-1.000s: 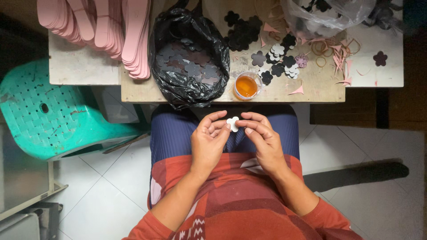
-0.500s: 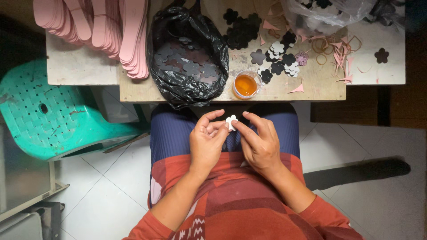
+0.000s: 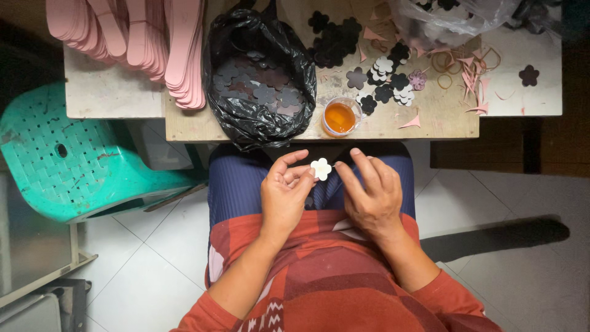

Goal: The person repeatedly picks up small flower-shaped foam pieces from a black bag and the table, then presses them together by hand. The person alternates between black and white pieces, forming small stacked units and placing them on the table.

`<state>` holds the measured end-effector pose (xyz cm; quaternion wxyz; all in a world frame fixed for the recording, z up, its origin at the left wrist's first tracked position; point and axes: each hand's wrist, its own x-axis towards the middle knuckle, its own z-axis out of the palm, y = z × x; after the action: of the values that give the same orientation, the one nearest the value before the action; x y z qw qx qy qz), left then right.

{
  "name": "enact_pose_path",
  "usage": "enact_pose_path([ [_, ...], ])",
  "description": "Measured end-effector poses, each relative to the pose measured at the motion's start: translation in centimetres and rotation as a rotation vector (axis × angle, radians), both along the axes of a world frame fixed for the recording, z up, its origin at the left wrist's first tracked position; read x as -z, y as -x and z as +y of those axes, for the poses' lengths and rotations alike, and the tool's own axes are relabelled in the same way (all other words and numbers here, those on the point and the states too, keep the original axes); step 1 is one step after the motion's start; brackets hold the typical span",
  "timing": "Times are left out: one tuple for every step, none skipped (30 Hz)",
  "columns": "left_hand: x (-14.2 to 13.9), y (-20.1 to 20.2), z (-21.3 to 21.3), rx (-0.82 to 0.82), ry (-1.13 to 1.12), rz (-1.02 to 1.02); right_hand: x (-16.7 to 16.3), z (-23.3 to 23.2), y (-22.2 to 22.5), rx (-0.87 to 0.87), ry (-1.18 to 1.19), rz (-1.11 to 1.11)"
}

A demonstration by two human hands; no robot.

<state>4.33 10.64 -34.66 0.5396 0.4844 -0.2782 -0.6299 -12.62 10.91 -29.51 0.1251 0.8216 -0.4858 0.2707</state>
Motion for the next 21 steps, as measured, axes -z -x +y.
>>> enact_pose_path([
  [0.1, 0.0, 0.0, -0.003, 0.007, 0.01, -0.1, 0.0, 0.1, 0.029, -0.013, -0.023],
  [0.2, 0.0, -0.1, -0.006, 0.015, 0.02, -0.2, 0.0, 0.1, 0.042, -0.055, -0.135],
  [0.2, -0.1, -0.2, 0.003, 0.017, 0.027, -0.3, 0.0, 0.1, 0.056, -0.097, -0.247],
  [0.3, -0.1, -0.2, 0.012, 0.018, 0.035, -0.4, 0.0, 0.2, 0.07, -0.141, -0.358],
  [0.4, -0.1, -0.2, 0.022, 0.019, 0.043, -0.3, 0.0, 0.2, 0.063, -0.199, -0.451],
  [0.5, -0.2, -0.3, 0.05, 0.009, 0.022, -0.2, -0.1, 0.2, 0.055, -0.258, -0.545],
  [0.5, -0.2, -0.3, 0.078, -0.001, 0.001, -0.1, -0.3, 0.2, 0.047, -0.316, -0.638],
  [0.6, -0.2, -0.3, 0.105, -0.011, -0.021, 0.1, -0.3, 0.3, 0.012, -0.355, -0.658],
  [0.7, -0.3, -0.4, 0.137, -0.02, 0.009, 0.3, -0.3, 0.3, -0.023, -0.394, -0.678],
  [0.7, -0.3, -0.5, 0.169, -0.028, 0.04, 0.6, -0.3, 0.4, -0.059, -0.434, -0.698],
  [0.7, -0.2, -0.5, 0.201, -0.037, 0.072, 0.8, -0.3, 0.5, -0.077, -0.46, -0.721],
  [0.7, -0.2, -0.5, 0.22, -0.054, 0.085, 1.0, -0.2, 0.5, -0.096, -0.485, -0.745],
  [0.7, -0.2, -0.4, 0.239, -0.07, 0.098, 1.2, -0.2, 0.5, -0.116, -0.508, -0.768],
  [0.7, -0.3, -0.4, 0.258, -0.084, 0.11, 1.4, -0.1, 0.5, -0.114, -0.509, -0.79],
  [0.7, -0.3, -0.4, 0.268, -0.097, 0.123, 1.6, -0.1, 0.6, -0.114, -0.511, -0.812],
  [0.7, -0.3, -0.4, 0.278, -0.11, 0.136, 1.6, 0.0, 0.6, -0.113, -0.512, -0.833],
  [0.7, -0.2, -0.4, 0.289, -0.123, 0.15, 1.7, 0.0, 0.7, -0.128, -0.506, -0.838],
  [0.7, -0.2, -0.3, 0.301, -0.129, 0.169, 1.7, 0.0, 0.8, -0.144, -0.502, -0.843],
  [0.6, -0.2, -0.3, 0.312, -0.134, 0.188, 1.7, 0.1, 0.8, -0.16, -0.498, -0.848],
  [0.6, -0.2, -0.4, 0.324, -0.139, 0.207, 1.7, 0.0, 0.9, -0.164, -0.478, -0.833],
  [0.4, -0.2, -0.5, 0.329, -0.149, 0.216, 1.8, 0.0, 0.9, -0.168, -0.459, -0.819],
])
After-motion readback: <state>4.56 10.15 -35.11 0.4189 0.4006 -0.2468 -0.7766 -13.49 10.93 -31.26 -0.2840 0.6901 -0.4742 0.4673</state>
